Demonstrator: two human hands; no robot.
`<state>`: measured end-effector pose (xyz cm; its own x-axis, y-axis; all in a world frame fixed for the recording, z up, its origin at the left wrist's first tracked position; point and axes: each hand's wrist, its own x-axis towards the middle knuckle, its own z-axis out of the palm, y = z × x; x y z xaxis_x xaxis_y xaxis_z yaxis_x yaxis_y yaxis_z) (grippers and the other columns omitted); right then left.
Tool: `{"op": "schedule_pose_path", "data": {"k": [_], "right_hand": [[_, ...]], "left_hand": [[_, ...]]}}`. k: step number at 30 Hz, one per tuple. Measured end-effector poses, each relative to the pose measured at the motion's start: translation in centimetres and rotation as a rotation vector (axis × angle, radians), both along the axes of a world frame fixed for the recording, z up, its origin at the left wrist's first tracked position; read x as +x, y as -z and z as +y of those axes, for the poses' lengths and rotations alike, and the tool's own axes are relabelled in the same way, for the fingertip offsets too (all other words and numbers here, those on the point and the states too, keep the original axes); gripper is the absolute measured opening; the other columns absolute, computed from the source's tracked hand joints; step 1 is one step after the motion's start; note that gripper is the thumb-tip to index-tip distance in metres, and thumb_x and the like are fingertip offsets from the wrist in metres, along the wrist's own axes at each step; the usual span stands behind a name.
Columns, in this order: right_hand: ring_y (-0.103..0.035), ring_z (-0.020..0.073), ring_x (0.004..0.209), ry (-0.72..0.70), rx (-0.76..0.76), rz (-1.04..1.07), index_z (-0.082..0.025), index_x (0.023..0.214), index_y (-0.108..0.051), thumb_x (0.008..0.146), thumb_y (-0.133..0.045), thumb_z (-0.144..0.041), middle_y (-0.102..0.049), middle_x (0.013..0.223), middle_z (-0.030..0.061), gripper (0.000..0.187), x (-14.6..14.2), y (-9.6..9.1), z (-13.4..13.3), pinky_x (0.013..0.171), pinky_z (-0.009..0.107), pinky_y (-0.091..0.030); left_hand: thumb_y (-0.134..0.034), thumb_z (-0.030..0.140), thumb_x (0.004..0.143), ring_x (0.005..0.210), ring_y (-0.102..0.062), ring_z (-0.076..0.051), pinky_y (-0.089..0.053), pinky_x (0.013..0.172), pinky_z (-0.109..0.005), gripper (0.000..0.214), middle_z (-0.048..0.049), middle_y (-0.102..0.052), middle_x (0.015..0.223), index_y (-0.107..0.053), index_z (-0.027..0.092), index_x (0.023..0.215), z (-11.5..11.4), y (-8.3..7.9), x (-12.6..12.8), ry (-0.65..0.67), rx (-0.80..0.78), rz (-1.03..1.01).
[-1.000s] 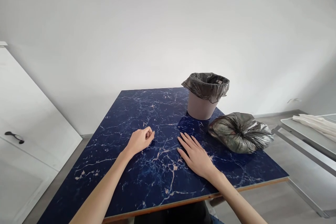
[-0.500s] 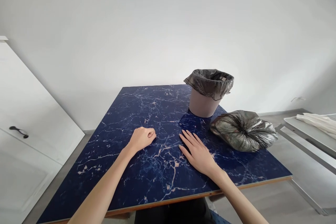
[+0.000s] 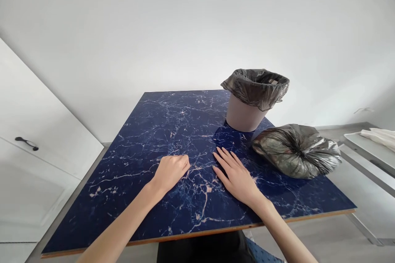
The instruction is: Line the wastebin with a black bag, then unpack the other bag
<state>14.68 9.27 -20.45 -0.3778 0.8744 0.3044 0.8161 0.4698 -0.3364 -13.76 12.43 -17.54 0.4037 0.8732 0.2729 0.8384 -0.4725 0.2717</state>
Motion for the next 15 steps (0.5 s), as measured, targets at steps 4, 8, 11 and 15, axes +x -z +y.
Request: {"op": "schedule_pose_path", "data": {"k": [4, 8, 11, 15], "right_hand": [[-0.03, 0.0291, 0.168, 0.0, -0.004, -0.017, -0.021, 0.171, -0.044, 0.119, -0.032, -0.053, -0.035, 0.178, 0.0044, 0.062, 0.1, -0.1, -0.2, 0.14, 0.057, -0.028], [-0.028, 0.0288, 0.168, 0.0, -0.009, -0.03, -0.02, 0.172, -0.041, 0.12, -0.032, -0.051, -0.031, 0.179, 0.0035, 0.062, 0.1, -0.2, -0.4, 0.139, 0.058, -0.03], [-0.027, 0.0287, 0.169, -0.003, -0.013, -0.035, -0.022, 0.172, -0.041, 0.12, -0.033, -0.05, -0.03, 0.179, 0.0023, 0.06, 0.2, -0.3, -0.5, 0.139, 0.058, -0.031], [-0.025, 0.0284, 0.169, -0.006, 0.008, -0.053, -0.026, 0.174, -0.036, 0.119, -0.037, -0.046, -0.028, 0.18, 0.0002, 0.059, 0.4, -0.3, -0.9, 0.137, 0.058, -0.036]], "left_hand": [[-0.042, 0.027, 0.108, 0.062, -0.06, -0.021, -0.037, 0.06, -0.031, 0.034, -0.0045, -0.064, 0.071, -0.059, 0.024, 0.079, -4.0, -0.4, 0.4, -0.059, 0.061, -0.019], [-0.039, 0.024, 0.111, 0.051, -0.048, -0.014, -0.025, 0.051, -0.027, 0.037, 0.0017, -0.055, 0.064, -0.049, 0.022, 0.075, -7.8, -0.7, -0.3, -0.151, 0.153, -0.001], [-0.042, 0.023, 0.11, 0.048, -0.041, -0.01, -0.027, 0.05, -0.023, 0.037, 0.0056, -0.047, 0.062, -0.039, 0.023, 0.073, -9.1, -1.2, -0.8, -0.149, 0.271, 0.065], [-0.043, 0.023, 0.109, 0.047, -0.042, -0.008, -0.033, 0.049, -0.018, 0.033, 0.0085, -0.044, 0.062, -0.036, 0.025, 0.077, -9.2, -1.7, -1.0, -0.165, 0.263, 0.065]]}}
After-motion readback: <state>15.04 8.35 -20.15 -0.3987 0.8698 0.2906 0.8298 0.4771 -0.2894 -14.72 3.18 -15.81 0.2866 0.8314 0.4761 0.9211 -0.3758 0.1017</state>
